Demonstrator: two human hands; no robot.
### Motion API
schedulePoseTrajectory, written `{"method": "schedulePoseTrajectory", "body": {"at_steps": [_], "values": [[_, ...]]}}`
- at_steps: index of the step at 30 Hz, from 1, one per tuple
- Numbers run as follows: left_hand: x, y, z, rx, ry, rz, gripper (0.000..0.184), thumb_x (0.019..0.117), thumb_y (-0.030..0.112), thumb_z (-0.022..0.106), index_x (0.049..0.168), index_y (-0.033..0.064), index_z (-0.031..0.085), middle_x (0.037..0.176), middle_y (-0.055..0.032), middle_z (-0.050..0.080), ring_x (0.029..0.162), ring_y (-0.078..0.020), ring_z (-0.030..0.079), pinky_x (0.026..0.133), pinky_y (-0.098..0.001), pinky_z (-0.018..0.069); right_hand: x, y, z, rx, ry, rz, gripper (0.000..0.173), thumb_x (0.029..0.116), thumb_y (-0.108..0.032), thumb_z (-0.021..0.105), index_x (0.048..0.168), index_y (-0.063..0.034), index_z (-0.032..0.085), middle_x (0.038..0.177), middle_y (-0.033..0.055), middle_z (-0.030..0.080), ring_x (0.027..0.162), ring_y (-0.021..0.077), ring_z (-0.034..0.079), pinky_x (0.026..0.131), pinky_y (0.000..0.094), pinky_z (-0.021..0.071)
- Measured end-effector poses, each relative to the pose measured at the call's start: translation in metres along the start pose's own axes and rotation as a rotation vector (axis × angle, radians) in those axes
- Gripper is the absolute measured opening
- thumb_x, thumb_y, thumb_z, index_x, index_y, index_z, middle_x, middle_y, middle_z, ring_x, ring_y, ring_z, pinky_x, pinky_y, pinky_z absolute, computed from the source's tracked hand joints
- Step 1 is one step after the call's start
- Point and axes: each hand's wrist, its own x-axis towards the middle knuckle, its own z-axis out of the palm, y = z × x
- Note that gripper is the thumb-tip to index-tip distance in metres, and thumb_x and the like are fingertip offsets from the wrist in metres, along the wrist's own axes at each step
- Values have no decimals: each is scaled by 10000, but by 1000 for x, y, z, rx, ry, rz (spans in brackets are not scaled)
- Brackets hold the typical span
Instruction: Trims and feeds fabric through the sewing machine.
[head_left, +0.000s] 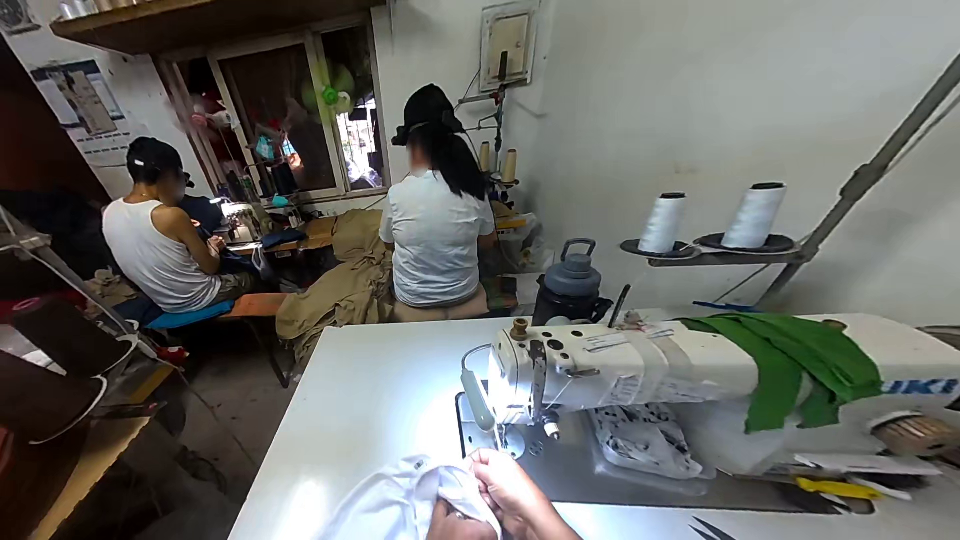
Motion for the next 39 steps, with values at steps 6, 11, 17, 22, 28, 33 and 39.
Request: {"method": "schedulePoseTrajectory", "body": {"at_steps": [6,11,17,22,28,33,39], "values": [[-2,-4,-4,-277,157,-93,286,980,207,545,832,16,699,736,-104,664,761,-237,655,870,-499,472,-16,10,-13,-29,-78,-233,179,957,33,495,1079,-16,618,773,32,628,597,101,576,533,270,495],[16,-6,-47,10,290,-143,355,885,158,705,1205,4,693,1126,-183,699,1066,-341,668,922,-490,553,-57,1,-32,-582,169,-508,384,976,-121,579,1339,-2,618,1304,198,608,915,209,668,806,370,573],[58,-36,-66,166,-170,-113,418,891,418,763,1235,182,734,1320,-54,658,1342,-328,511,1101,-756,236,-80,24,-22,-786,204,-397,661,862,-424,808,1378,-67,601,1105,139,643,829,234,633,762,438,564],[73,-47,-73,-33,-253,-56,242,1029,287,600,933,92,706,815,-48,672,836,-219,635,921,-609,355,-82,21,-28,-794,210,-407,110,942,-79,698,1014,-4,734,892,119,707,787,218,683,766,421,585],[83,-78,-66,-339,-273,-74,322,931,417,720,808,122,686,735,13,620,677,-97,586,611,-344,481,-74,15,-39,-195,189,-218,39,971,-36,668,945,-8,676,782,79,660,660,140,623,617,307,539],[73,-41,-71,-654,-52,-306,242,1077,234,521,888,97,581,640,3,510,518,-64,454,485,-216,368,-71,10,-23,272,193,-139,84,1032,-48,561,1025,-21,640,804,76,662,675,132,643,609,298,565],[64,-32,-51,-758,241,-569,317,1109,370,414,1026,135,610,724,1,532,554,-58,475,509,-210,407,-71,18,-28,-199,304,-521,204,1039,-61,544,1216,-67,644,903,14,694,700,33,638,635,196,553]]}}
